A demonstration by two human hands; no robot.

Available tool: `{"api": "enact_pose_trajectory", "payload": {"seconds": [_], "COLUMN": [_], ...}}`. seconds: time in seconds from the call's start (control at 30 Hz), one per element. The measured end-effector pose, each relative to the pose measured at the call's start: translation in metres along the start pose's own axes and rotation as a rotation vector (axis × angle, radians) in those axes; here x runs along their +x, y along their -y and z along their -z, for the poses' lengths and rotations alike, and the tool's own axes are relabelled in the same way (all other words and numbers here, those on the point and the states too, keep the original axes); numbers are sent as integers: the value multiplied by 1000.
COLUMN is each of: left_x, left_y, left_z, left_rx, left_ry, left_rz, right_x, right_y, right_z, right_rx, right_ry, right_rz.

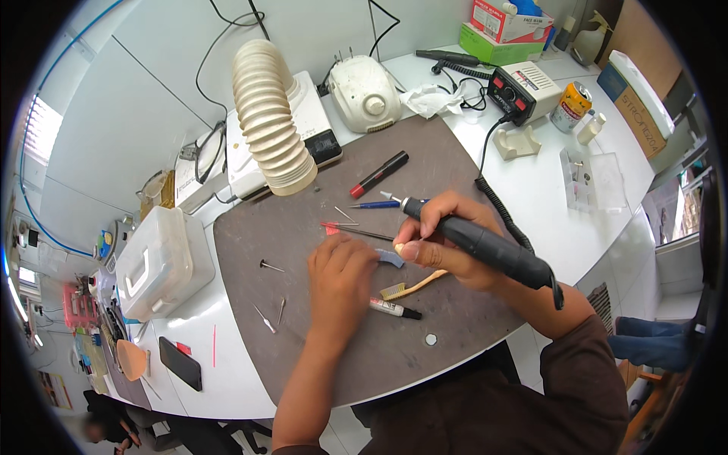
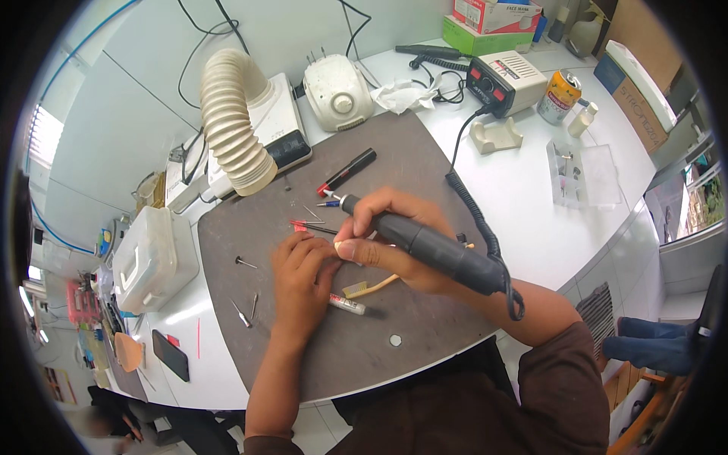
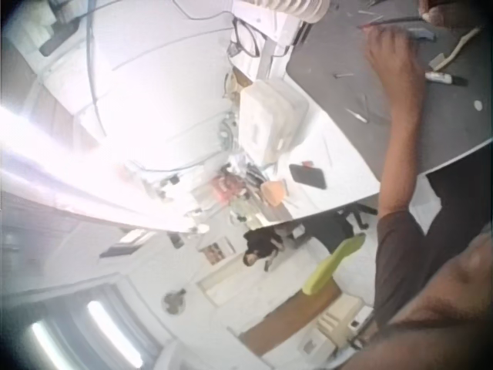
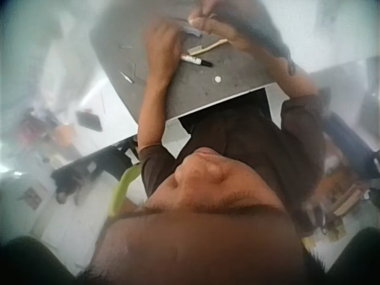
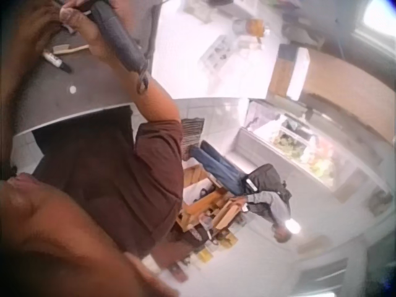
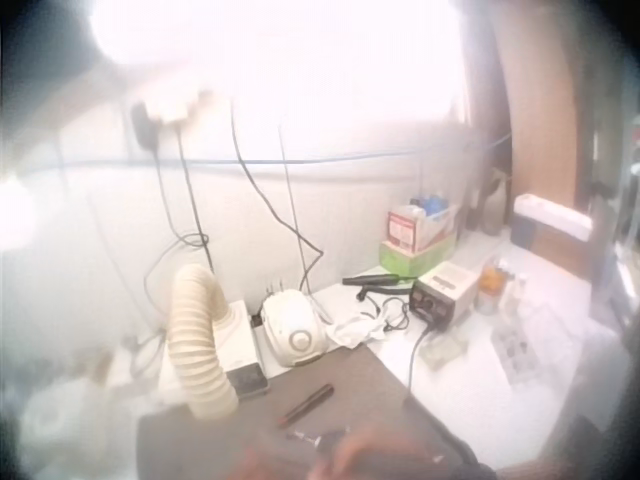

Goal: The person cleans a small purple denture with a toothbrush, then uses a rotary tool to grind and shape a small white component attached to it. They repeatedly switch between grinding and brushing to refine the fit and surface of the denture.

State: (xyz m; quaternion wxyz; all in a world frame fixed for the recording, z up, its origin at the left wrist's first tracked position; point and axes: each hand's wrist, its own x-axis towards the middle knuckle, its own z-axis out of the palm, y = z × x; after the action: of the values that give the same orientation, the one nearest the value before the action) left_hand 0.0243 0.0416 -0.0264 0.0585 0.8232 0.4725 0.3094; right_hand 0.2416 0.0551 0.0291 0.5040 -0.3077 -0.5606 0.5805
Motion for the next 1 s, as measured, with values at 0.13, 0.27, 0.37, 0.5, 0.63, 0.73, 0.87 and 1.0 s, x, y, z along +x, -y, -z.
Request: {"api": "enact_pose_trajectory", "payload": {"seconds": [0.13,0.27,0.37,0.5,0.63,0.73,0.87,1.0], "left_x": [5,-2,-5,-14,-21,-27,-26,-21], "left_y": [-6,-14,-10,-11,-18,-21,-29,-37], "left_z": [3,9,16,23,35,35,36,43], "left_rx": [-108,-128,-281,-1185,-1331,-1420,-1521,-1783], "left_ry": [40,109,47,-75,-94,-61,-29,2], "left_rz": [-41,69,192,632,566,566,626,748], "right_x": [-1,-1,-1,-3,-3,-4,-6,-6], "right_y": [-10,-8,-6,-4,-8,-9,-9,-11], "right_z": [1,-3,-3,-2,-2,-5,-8,-5], "right_rx": [-28,-57,-76,-164,-258,-282,-288,-374], "right_ry": [32,1,-29,8,132,195,212,275], "right_rz": [85,106,138,214,357,388,385,382]}}
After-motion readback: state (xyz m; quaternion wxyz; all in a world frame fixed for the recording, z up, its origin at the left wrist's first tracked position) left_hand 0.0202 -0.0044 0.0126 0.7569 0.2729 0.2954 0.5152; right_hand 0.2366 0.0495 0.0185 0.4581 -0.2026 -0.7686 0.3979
